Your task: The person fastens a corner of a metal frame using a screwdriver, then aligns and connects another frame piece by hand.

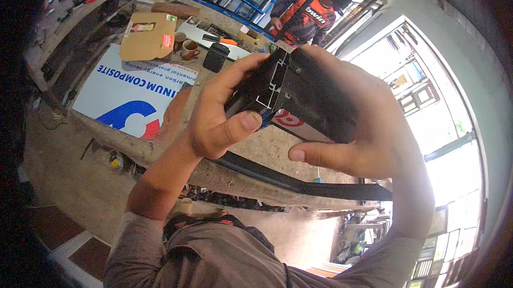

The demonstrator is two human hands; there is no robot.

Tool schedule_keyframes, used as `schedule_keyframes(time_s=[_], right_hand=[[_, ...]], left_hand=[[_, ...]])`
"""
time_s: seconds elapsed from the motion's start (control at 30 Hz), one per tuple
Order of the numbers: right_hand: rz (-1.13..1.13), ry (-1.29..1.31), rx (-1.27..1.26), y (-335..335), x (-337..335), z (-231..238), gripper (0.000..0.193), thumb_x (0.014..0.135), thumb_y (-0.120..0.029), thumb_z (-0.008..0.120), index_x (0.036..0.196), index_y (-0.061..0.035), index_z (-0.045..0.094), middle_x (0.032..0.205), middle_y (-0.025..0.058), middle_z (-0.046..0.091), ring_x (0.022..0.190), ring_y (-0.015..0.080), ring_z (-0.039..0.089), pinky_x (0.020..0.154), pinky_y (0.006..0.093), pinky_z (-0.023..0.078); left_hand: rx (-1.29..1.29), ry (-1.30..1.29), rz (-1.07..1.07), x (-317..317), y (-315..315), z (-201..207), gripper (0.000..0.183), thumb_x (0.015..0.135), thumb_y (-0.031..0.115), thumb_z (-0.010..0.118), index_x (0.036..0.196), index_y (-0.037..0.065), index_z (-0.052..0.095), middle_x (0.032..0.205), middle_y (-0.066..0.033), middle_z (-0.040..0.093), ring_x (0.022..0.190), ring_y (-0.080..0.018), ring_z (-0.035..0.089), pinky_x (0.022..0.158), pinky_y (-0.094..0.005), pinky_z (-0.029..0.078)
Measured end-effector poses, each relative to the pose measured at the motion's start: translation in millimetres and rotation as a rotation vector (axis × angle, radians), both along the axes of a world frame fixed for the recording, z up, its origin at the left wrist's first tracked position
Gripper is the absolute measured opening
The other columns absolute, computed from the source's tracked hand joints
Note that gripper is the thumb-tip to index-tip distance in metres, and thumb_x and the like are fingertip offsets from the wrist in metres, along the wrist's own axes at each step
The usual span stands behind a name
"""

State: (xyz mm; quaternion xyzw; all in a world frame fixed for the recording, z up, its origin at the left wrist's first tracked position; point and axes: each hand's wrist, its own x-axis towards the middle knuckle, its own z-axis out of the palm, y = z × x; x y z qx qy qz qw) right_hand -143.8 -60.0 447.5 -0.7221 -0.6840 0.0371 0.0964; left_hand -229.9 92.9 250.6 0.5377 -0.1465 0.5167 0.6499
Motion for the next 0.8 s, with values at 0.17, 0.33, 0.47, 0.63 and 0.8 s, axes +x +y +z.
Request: schedule_keyframes(time_s=[0.17,0.33,0.47,0.63,0.8], right_hand=[[-0.088,-0.001,0.046,-2,-4,-9,0.113,0.059,-0.038,0.097,0.151,0.0040,0.046,0.139,0.0215,0.060,0.132,0.0308,0.057,0.112,0.0404,0.042],[-0.122,-0.355,0.070,-22,-10,-6,0.122,0.051,-0.043,0.099,0.154,-0.0046,0.046,0.148,0.0222,0.053,0.138,0.0340,0.052,0.112,0.0453,0.043],[-0.162,-0.491,0.065,-70,0,-14,0.113,0.056,-0.023,0.095,0.156,-0.0078,0.044,0.152,0.0195,0.052,0.135,0.0373,0.055,0.112,0.0472,0.046],[-0.173,-0.534,0.137,-110,40,-27,0.091,0.071,0.009,0.073,0.155,-0.0086,0.044,0.146,0.0207,0.055,0.133,0.0369,0.057,0.110,0.0462,0.050],[-0.099,-0.531,0.325,-123,63,-9,0.080,0.075,0.010,0.070,0.149,-0.0097,0.049,0.137,0.0207,0.059,0.126,0.0364,0.060,0.106,0.0450,0.052]], left_hand=[[-0.002,0.009,-0.010,-2,5,-1,0.077,0.084,0.040,0.077,0.137,-0.009,0.052,0.122,-0.0227,0.064,0.111,-0.0273,0.065,0.098,-0.0369,0.050],[-0.006,0.023,-0.014,5,11,-3,0.076,0.085,0.041,0.078,0.138,-0.007,0.053,0.116,-0.0149,0.067,0.108,-0.0196,0.064,0.096,-0.0319,0.050],[0.061,0.012,-0.042,4,20,-6,0.069,0.097,0.045,0.065,0.144,-0.003,0.051,0.123,-0.0124,0.066,0.112,-0.0171,0.062,0.098,-0.0310,0.048],[0.173,0.071,-0.022,15,32,-31,0.070,0.102,0.056,0.049,0.142,-0.001,0.053,0.129,-0.0148,0.066,0.118,-0.0221,0.063,0.106,-0.0372,0.045],[0.131,-0.066,-0.383,-4,27,-34,0.068,0.110,0.056,0.030,0.139,0.000,0.056,0.128,-0.0151,0.066,0.114,-0.0203,0.063,0.100,-0.0352,0.049]])
